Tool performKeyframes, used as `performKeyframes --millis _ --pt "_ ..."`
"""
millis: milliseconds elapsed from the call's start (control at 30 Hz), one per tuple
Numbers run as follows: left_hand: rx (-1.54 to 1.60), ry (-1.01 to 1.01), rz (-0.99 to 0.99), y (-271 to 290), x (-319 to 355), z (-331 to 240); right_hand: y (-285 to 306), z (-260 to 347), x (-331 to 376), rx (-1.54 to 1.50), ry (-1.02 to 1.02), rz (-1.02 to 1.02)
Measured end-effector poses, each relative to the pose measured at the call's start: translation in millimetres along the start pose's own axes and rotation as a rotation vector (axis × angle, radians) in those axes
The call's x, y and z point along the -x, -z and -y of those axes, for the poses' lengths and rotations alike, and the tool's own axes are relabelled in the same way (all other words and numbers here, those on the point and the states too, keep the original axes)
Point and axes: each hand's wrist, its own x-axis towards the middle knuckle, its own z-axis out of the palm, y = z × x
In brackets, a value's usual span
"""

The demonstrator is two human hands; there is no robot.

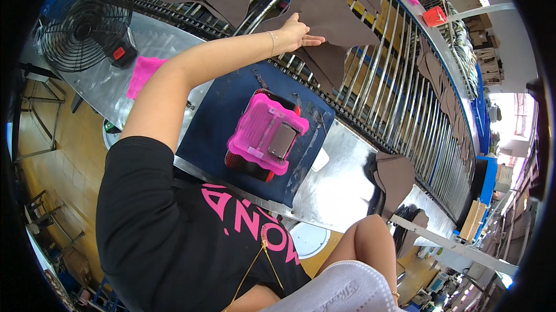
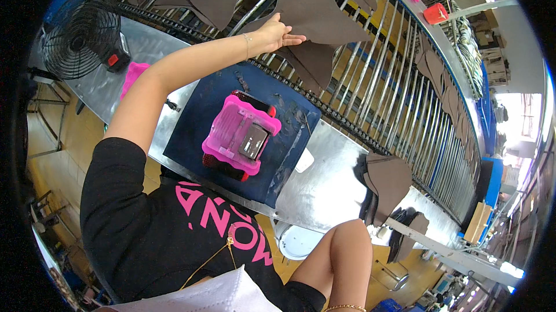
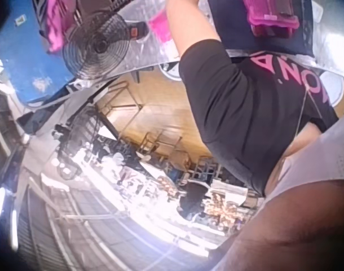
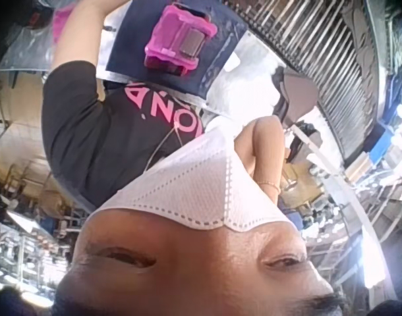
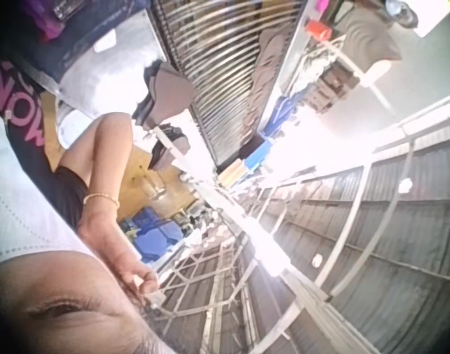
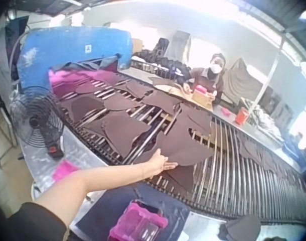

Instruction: The person repeatedly picks up brown fabric pieces from a pile on the table and places them onto a metal conveyor rack. The person handles the pieces one at a time, arranging them in a row along the rack.

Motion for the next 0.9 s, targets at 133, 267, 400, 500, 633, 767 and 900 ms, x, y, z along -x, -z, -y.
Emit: performKeyframes --millis 133,267,400,500,633,767,900 --pt "0.004 -0.012 -0.047 2 -23 7 -22 8 10 -0.525 0.027 0.177" --pt "0.042 -0.013 -0.071 -2 -34 16 -35 8 17 -0.592 0.004 0.246" --pt "0.072 -0.023 -0.049 4 -48 23 -44 9 21 -0.646 -0.01 0.288" --pt "0.066 0.048 -0.068 4 -51 24 -48 9 24 -0.664 -0.021 0.309" --pt "0.038 0.101 -0.03 8 -49 26 -50 8 25 -0.689 -0.029 0.329" --pt "0.001 0.202 -0.021 15 -42 23 -50 8 28 -0.719 -0.034 0.342" --pt "-0.049 0.275 -0.009 9 -8 12 -48 9 29 -0.736 -0.052 0.366"
